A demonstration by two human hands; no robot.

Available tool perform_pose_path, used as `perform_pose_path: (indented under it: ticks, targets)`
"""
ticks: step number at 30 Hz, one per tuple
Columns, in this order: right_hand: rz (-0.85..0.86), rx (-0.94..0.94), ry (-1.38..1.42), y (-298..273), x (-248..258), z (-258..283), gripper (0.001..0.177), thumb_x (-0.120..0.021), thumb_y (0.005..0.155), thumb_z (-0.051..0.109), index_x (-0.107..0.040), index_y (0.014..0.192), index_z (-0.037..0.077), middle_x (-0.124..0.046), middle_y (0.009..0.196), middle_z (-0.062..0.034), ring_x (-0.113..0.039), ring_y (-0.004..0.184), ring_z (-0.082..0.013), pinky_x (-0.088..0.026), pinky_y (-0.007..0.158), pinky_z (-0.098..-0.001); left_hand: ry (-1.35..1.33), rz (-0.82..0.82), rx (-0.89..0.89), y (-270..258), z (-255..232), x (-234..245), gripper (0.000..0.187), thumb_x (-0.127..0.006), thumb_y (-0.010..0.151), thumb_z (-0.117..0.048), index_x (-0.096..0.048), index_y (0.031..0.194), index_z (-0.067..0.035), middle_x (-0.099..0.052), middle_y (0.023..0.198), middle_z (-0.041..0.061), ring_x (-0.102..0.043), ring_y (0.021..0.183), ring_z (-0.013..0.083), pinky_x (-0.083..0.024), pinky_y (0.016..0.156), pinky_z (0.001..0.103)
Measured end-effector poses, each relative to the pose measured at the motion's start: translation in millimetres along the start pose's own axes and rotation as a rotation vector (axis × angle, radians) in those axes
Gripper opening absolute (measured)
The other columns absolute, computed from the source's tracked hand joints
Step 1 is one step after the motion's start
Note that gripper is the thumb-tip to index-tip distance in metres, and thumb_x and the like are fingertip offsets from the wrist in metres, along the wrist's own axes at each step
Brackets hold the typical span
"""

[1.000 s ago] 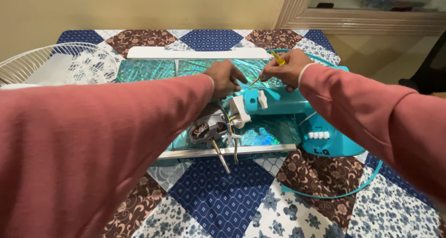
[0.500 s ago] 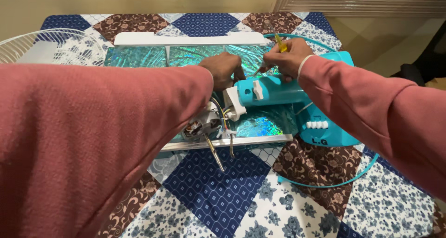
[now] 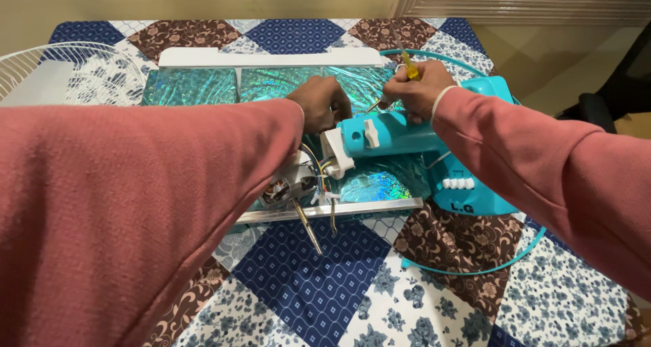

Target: The person uses a screwdriver to remove screws from a fan motor and a teal appliance base, then reassembles the motor into the base and tightens the screws. The person also briefly handles a fan cage and a blue plastic part.

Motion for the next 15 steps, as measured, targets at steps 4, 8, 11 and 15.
perform_pose_path:
  ticks: [4, 8, 11, 15]
  targets:
    - [-0.022, -0.036, 0.027, -0.4, 1.8, -1.9, 0.010, -0.076, 0.080, 0.011, -0.073, 0.077, 0.002, -0.060, 0.059, -0.0046, -0.045, 0.040, -0.0105, -0.038, 0.035, -0.0301, -0.002, -0.005, -0.137, 3.2, -5.6, -4.5, 0.041, -0.061, 0.074, 0.002, -0.080, 0.107, -0.015, -0.077, 0.089, 0.013, -0.073, 0.083, 0.0321, -0.056, 0.075, 0.044]
    - [0.005, -0.024, 0.050, -1.8, 1.4, -1.4, 0.011, -0.076, 0.081, 0.011, -0.072, 0.076, 0.002, -0.063, 0.059, -0.0032, -0.046, 0.040, -0.0096, -0.039, 0.035, -0.0295, -0.002, -0.036, -0.237, 1.6, -15.4, -1.1, 0.032, -0.061, 0.081, -0.001, -0.079, 0.105, -0.013, -0.076, 0.094, 0.014, -0.073, 0.087, 0.0345, -0.056, 0.079, 0.045]
    - [-0.004, -0.046, 0.003, -1.5, 2.5, -3.3, 0.011, -0.076, 0.082, 0.012, -0.074, 0.078, 0.002, -0.061, 0.058, -0.0041, -0.045, 0.039, -0.0105, -0.038, 0.035, -0.0294, 0.069, -0.031, -0.077, 3.2, -12.2, 0.4, 0.029, -0.057, 0.084, 0.000, -0.077, 0.101, -0.013, -0.075, 0.092, 0.014, -0.071, 0.092, 0.0339, -0.054, 0.078, 0.048]
    - [0.001, -0.044, 0.030, 1.7, -0.1, -4.2, 0.010, -0.079, 0.081, 0.010, -0.072, 0.079, 0.002, -0.061, 0.060, -0.0039, -0.046, 0.040, -0.0101, -0.041, 0.035, -0.0298, 0.070, -0.083, -0.101, 1.7, -14.6, 5.2, 0.024, -0.073, 0.075, -0.007, -0.075, 0.099, -0.011, -0.073, 0.093, 0.016, -0.069, 0.091, 0.0358, -0.054, 0.076, 0.050]
Point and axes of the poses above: each hand's wrist, its own y-axis towards the middle knuckle, its own x-axis out of the back of the hand, z = x × y, the point moved 6 cm from there along y, towards the middle knuckle
